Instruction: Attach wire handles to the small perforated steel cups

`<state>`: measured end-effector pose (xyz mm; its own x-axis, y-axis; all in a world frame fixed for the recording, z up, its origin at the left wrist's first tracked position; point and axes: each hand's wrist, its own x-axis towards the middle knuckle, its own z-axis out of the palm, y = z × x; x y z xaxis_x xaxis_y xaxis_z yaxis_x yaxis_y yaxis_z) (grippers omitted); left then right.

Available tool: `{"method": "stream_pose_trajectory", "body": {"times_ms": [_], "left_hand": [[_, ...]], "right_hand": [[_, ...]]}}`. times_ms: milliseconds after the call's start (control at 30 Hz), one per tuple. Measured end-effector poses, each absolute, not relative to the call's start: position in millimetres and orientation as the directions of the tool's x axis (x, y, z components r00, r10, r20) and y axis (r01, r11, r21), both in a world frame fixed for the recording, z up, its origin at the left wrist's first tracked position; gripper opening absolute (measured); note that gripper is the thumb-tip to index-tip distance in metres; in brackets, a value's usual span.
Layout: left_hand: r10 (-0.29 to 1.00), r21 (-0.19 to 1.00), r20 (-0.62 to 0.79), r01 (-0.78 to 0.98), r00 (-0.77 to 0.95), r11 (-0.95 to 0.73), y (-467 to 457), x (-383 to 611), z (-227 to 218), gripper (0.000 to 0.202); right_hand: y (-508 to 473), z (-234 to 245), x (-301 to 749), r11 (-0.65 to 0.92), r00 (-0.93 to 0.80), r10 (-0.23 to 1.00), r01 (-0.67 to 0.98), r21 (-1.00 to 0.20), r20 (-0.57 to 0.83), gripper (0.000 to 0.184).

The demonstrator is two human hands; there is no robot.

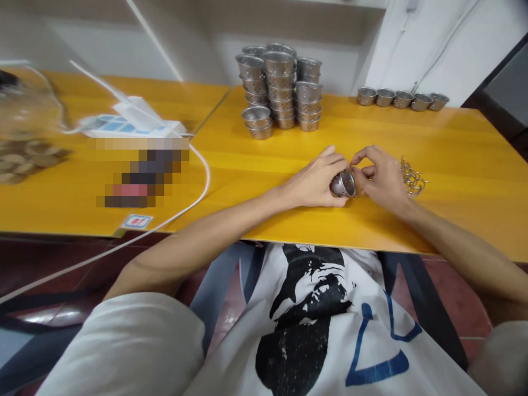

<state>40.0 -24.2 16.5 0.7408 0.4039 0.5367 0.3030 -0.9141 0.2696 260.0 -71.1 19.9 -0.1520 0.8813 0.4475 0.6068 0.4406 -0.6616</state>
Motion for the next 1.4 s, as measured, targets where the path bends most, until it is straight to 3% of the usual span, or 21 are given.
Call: {"method": "stream_pose_trajectory", "body": {"times_ms": [200,367,533,833,967,1133,1300,1400], "left_hand": [[0.417,0.323,0.495,0.283,0.762,-0.903,-22,35,20,0.026],[0.403,0.321,0.477,0.272,0.781,-0.907,-15,32,19,0.026],[0.356,0.328,0.524,0.203,0.773,-0.923,-8,31,15,0.029],[0.367,0.349,0.514,0.202,0.775,-0.915,-7,30,16,0.033],[0.318,0.301,0.544,0.173,0.776,-0.938,-4,28,12,0.037],[0.265,0.217,0.544,0.172,0.796,-0.961,-6,28,7,0.031],[0.416,0.373,0.573,0.227,0.706,-0.899,-7,27,4,0.055],[0.483,0.426,0.577,0.262,0.659,-0.866,-8,27,3,0.065]], "right_hand": [[-62,16,259,0.309,-0.105,0.951,0.32,-0.895,0.291,0.029],[-53,18,261,0.321,-0.142,0.944,0.187,-0.928,0.298,0.045],[-55,19,261,0.3,-0.139,0.952,0.246,-0.921,0.273,0.051],[-56,19,262,0.28,-0.129,0.958,0.252,-0.926,0.255,0.042],[-54,15,262,0.31,-0.123,0.95,0.265,-0.913,0.287,0.031],[-56,18,264,0.26,-0.132,0.964,0.318,-0.912,0.229,0.021],[-60,29,271,0.321,-0.089,0.947,0.263,-0.91,0.309,0.032],[-61,31,276,0.303,-0.098,0.953,0.288,-0.909,0.286,0.035]]}}
